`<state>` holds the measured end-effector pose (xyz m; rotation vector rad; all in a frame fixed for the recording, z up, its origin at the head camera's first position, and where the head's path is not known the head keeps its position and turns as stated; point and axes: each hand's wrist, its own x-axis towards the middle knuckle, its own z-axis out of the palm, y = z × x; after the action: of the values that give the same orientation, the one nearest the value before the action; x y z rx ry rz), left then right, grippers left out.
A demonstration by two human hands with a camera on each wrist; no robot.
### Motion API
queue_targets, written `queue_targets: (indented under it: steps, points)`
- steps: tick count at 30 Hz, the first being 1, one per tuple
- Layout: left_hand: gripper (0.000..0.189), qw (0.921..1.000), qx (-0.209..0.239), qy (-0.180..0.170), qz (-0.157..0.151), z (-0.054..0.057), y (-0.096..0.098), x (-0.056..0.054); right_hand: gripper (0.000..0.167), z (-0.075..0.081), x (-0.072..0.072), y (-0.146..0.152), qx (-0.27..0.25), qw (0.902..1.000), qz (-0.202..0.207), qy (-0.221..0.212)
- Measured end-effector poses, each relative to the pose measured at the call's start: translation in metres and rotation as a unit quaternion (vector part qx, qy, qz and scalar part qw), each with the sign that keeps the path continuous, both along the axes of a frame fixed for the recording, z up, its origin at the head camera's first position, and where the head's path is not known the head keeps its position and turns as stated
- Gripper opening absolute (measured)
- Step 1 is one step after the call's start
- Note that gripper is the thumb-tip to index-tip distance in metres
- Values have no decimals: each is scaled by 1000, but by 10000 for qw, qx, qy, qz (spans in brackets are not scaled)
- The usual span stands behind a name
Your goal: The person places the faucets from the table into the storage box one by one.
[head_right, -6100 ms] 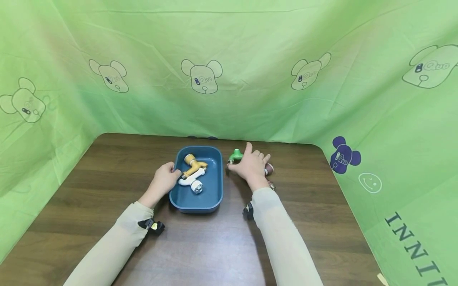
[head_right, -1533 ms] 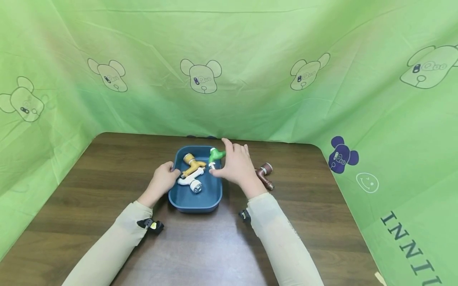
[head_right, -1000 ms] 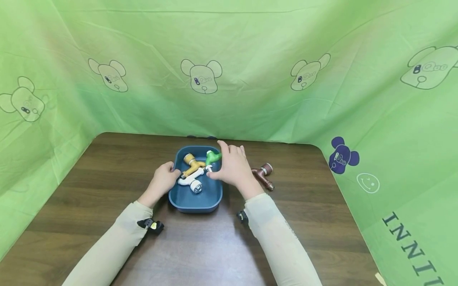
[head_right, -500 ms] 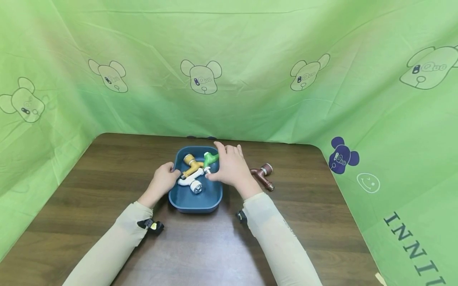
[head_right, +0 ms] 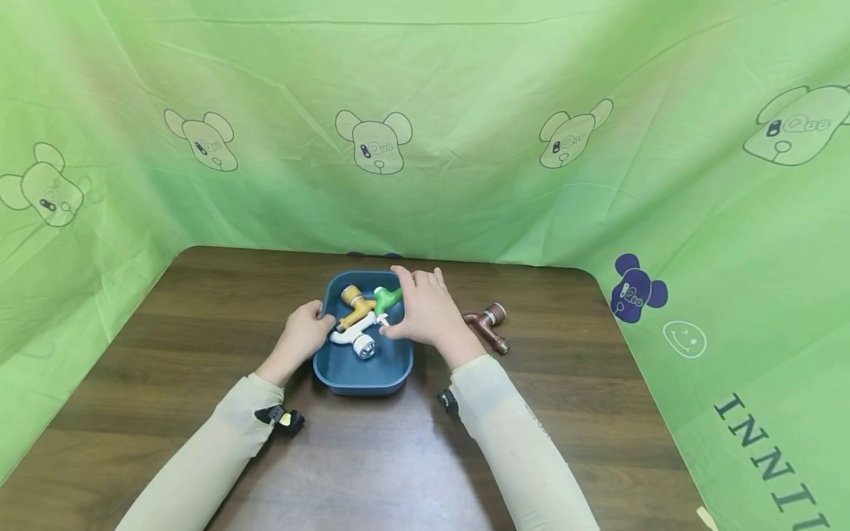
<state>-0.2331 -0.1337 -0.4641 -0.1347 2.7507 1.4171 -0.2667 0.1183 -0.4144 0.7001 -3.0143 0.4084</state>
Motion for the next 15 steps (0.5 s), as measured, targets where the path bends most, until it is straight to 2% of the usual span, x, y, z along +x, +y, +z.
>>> queue_targets:
  steps: [15]
  points:
    - [29,10000,-18,-60,-18,-1,0,-1,116,4,-1,-5,159,9997,207,-43]
